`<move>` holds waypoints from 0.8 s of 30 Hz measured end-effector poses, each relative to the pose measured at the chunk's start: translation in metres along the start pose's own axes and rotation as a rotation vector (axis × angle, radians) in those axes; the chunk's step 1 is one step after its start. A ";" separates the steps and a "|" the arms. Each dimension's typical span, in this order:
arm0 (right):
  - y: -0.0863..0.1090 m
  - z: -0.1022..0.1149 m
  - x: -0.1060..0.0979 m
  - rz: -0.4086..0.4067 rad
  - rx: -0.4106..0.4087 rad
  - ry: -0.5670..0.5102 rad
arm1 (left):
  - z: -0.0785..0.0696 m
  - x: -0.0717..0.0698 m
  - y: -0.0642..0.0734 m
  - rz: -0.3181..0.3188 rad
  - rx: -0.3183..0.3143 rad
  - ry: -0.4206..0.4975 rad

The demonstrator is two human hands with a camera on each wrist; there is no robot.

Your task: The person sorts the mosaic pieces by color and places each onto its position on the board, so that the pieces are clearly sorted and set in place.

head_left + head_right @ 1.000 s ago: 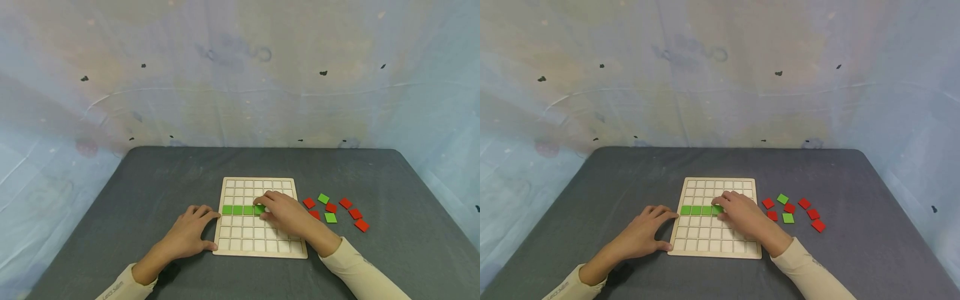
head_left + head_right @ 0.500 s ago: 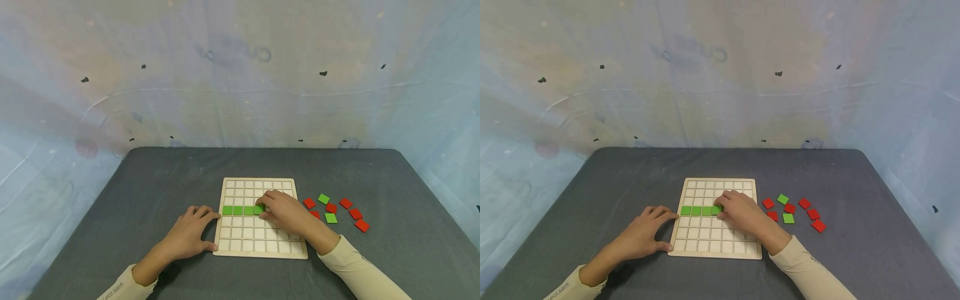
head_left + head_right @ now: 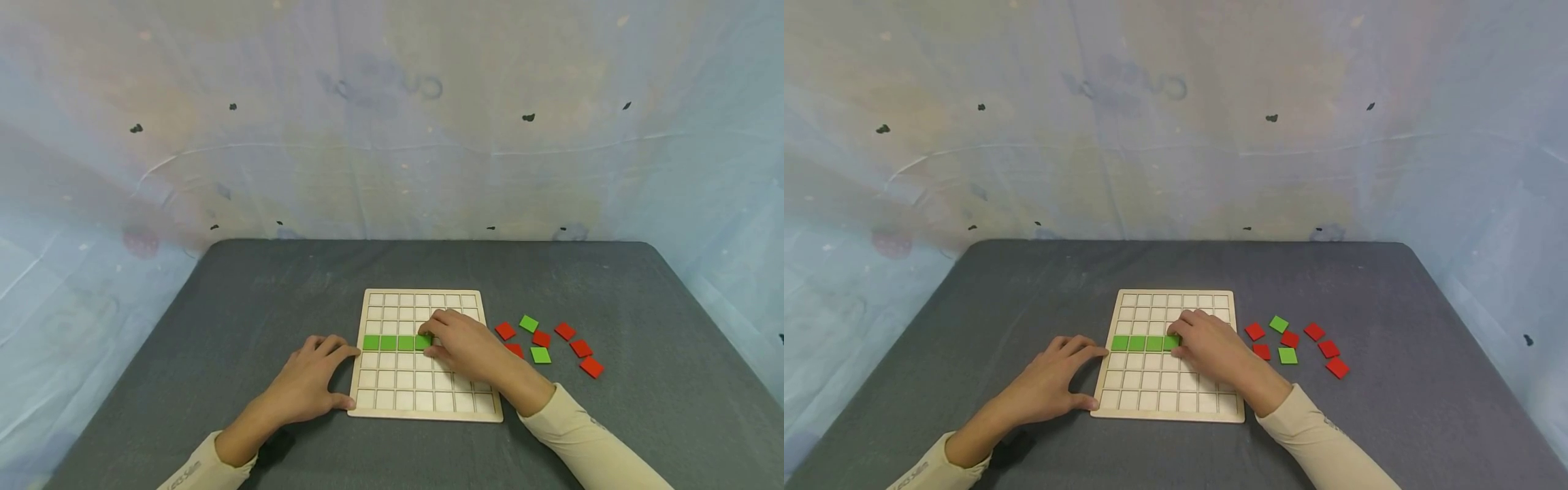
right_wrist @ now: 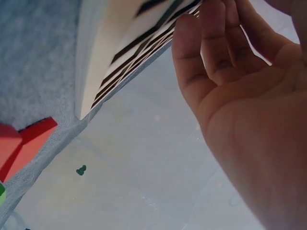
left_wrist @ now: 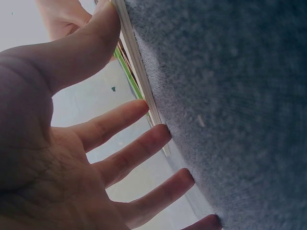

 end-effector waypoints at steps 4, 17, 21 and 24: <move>0.000 0.000 0.000 0.003 -0.001 -0.006 | 0.000 0.000 0.000 -0.006 0.007 -0.002; 0.000 -0.001 0.000 0.004 -0.020 -0.004 | 0.001 0.001 0.001 0.006 -0.004 0.008; 0.001 -0.002 0.000 0.006 -0.029 -0.009 | 0.000 0.000 0.001 0.002 -0.005 0.005; 0.001 -0.003 -0.001 0.005 -0.031 -0.019 | 0.000 0.000 0.001 0.001 -0.006 0.003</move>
Point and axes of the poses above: each hand's wrist, its own y-axis away from the middle knuckle, its own x-axis out of the palm, z = x × y, the point moved 2 cm from there along -y, towards the middle knuckle
